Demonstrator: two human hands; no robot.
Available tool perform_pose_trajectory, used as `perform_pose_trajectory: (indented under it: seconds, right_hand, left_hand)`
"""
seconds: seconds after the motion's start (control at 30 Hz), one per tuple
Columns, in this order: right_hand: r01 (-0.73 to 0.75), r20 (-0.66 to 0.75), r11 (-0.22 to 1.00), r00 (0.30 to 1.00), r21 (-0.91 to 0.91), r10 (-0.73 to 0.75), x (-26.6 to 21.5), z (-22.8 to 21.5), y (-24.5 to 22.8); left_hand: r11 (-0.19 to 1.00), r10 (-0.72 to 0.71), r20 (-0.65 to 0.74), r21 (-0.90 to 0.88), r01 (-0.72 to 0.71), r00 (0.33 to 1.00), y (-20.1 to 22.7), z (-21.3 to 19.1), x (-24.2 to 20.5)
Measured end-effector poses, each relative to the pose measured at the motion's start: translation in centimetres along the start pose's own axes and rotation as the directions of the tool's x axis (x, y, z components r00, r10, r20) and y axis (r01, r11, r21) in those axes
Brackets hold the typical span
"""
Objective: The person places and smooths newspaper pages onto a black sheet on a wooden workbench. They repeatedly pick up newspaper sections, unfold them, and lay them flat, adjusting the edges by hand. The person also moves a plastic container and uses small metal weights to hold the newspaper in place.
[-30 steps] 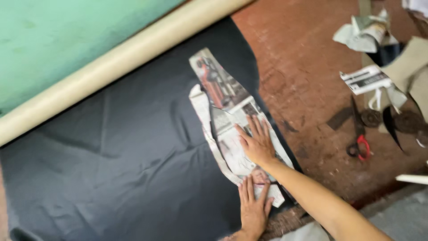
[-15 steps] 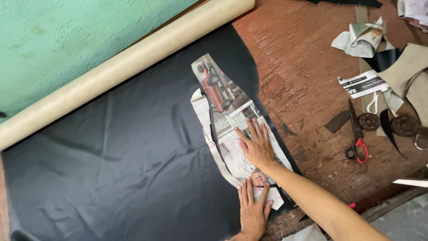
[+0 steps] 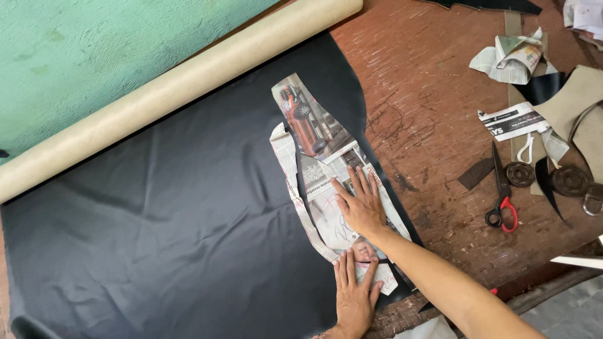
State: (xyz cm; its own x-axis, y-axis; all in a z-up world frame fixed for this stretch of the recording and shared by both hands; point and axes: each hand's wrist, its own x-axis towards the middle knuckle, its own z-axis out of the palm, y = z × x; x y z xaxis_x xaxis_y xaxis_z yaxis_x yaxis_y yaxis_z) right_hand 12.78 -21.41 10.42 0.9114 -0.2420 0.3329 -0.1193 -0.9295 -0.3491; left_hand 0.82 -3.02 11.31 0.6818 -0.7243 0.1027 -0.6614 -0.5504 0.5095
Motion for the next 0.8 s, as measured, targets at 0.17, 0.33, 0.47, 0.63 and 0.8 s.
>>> perform_pose_trajectory:
  seconds: [0.17,0.33,0.47,0.63,0.8]
  right_hand:
    - [0.004,0.002,1.000,1.000,-0.004,-0.004,0.08,0.01,0.09]
    - [0.007,0.003,1.000,1.000,-0.004,-0.007,-0.06,-0.05,0.05]
    - [0.006,0.001,1.000,1.000,-0.005,-0.006,0.03,-0.06,0.01]
    - [0.007,-0.007,1.000,1.000,0.002,-0.007,-0.11,-0.02,0.05]
    - [0.004,-0.002,1.000,1.000,-0.004,-0.004,-0.01,0.00,-0.02]
  left_hand:
    - [1.000,-0.002,-0.015,0.005,0.002,1.000,0.04,0.00,0.08]
    - [1.000,-0.011,0.011,0.017,0.010,1.000,0.13,-0.05,0.00]
    - [1.000,-0.005,0.000,0.022,0.005,1.000,0.16,-0.15,0.10]
    - [1.000,-0.013,0.025,0.016,0.012,1.000,0.21,-0.28,0.06]
    - [1.000,-0.012,0.019,0.010,0.012,1.000,0.25,-0.43,0.14]
